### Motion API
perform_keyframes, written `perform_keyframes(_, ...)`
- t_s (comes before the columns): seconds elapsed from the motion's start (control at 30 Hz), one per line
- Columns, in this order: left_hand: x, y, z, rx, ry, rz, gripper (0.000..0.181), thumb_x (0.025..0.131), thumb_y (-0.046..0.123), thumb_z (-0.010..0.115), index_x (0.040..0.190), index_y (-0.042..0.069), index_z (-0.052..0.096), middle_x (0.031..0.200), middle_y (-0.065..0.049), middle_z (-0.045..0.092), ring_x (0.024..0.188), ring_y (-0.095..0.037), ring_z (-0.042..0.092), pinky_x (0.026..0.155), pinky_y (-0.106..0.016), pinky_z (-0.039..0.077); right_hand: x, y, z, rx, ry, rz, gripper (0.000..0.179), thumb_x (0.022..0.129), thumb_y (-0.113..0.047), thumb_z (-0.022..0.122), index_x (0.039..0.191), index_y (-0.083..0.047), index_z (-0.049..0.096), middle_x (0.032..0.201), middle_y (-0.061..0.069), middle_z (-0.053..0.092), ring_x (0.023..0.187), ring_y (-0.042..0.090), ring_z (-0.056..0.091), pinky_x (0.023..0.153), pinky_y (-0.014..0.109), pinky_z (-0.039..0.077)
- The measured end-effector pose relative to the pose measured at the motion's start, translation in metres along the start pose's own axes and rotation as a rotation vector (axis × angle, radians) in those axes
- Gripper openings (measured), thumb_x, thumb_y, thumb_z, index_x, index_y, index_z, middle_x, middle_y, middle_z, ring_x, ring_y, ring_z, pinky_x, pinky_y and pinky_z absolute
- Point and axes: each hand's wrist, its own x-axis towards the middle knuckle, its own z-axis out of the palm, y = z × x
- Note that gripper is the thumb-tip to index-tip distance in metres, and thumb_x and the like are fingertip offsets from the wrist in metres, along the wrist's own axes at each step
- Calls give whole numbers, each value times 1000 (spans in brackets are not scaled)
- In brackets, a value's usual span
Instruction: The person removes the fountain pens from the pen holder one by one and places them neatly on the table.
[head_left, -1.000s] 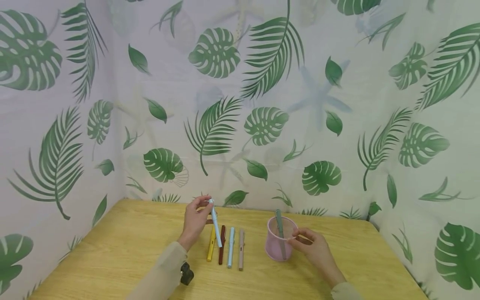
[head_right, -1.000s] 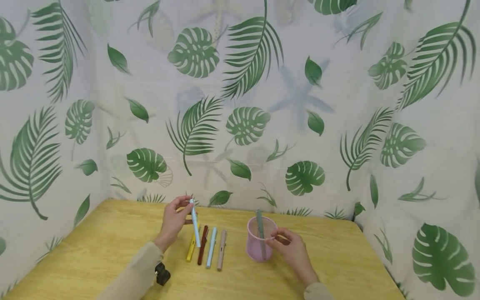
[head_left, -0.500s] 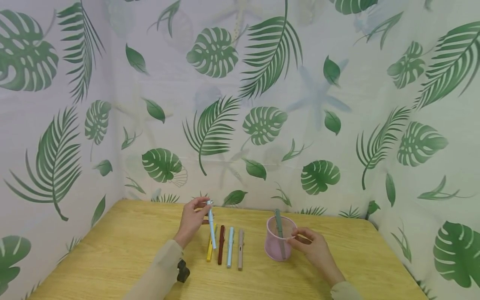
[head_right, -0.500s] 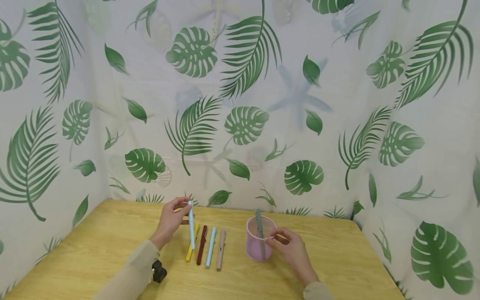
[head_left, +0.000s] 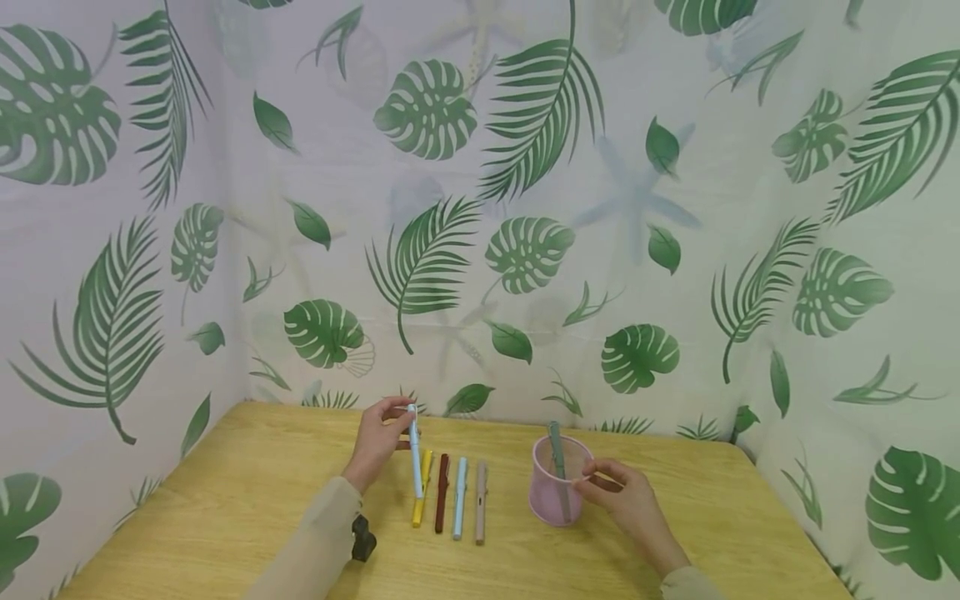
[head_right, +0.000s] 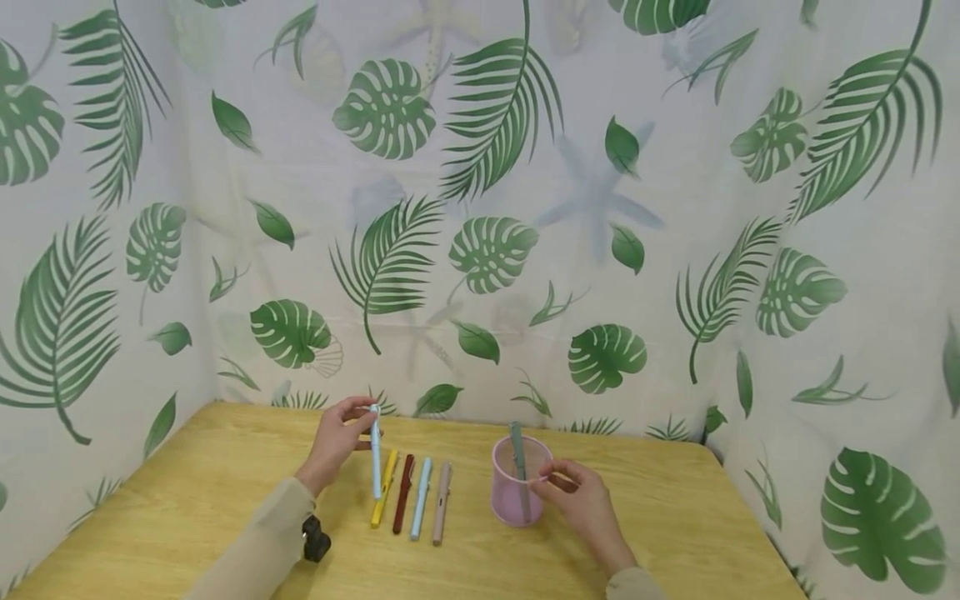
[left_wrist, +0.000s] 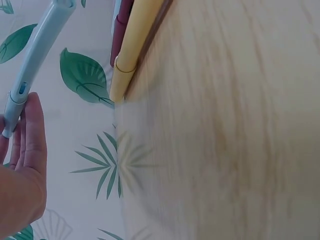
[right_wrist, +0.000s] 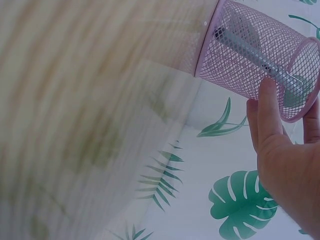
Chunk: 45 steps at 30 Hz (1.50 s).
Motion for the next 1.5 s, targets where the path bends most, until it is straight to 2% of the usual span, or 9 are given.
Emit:
perform_keyframes(0.27,5,-2,-1,38,2,-27,26,96,5,60,121,2,62,104,-19,64,80,-19,64,66,-36,60,1,1,-2,-32,-3,-23,32,85,-20,77,108,-1,64,137,22,55,123,35,58,93,36,55)
perform_keyframes(0.47,6,-3,0,87,4,-66,28,96,6,60,123,-1,61,112,-23,65,82,-19,64,68,-35,60,0,0,-2,-41,-7,-13,36,86,-20,77,110,1,63,137,21,54,124,36,57,94,37,54)
perform_keyframes(0.63,7,-3,-1,110,-4,-101,26,96,6,59,121,-2,61,113,-25,65,84,-23,66,69,-36,60,1,1,-2,-28,3,16,31,86,-19,77,109,-3,64,140,21,53,126,37,55,96,40,53)
perform_keyframes(0.77,5,-4,-4,128,-31,-151,26,96,5,58,120,-3,62,109,-26,67,82,-25,68,69,-37,59,2,2,-3,-26,4,20,30,86,-18,76,109,-3,64,140,21,53,126,36,55,96,40,53)
perform_keyframes(0.9,2,-5,-5,154,-69,-196,29,96,5,57,124,-5,59,109,-26,67,79,-21,66,72,-39,59,1,1,-3,-35,4,12,33,86,-19,77,110,-1,63,139,20,54,126,36,56,96,39,53)
perform_keyframes(1.03,3,-8,-6,176,-90,-208,33,97,5,57,128,-5,56,111,-25,66,80,-20,65,73,-39,58,0,-1,-3,-32,6,9,35,85,-20,77,111,0,63,138,19,54,125,35,56,95,38,54)
perform_keyframes(1.2,7,-12,-8,210,-101,-231,31,95,4,58,125,-6,58,101,-19,67,77,-19,64,68,-35,58,0,-1,-3,-24,4,3,33,85,-20,78,109,-2,64,138,20,55,125,35,57,94,36,54)
perform_keyframes(1.37,9,-15,-8,266,-100,-259,26,92,0,59,117,-7,61,89,-11,66,67,-14,60,58,-29,53,0,-1,-3,-25,-3,-21,31,85,-20,78,107,-3,65,139,21,54,123,36,58,94,37,54)
perform_keyframes(1.5,10,-17,-7,288,-102,-302,24,90,-3,60,113,-8,62,84,-10,64,63,-15,57,55,-28,52,-1,0,-2,-27,-10,-29,34,84,-20,78,108,0,64,139,20,55,121,37,59,93,38,54)
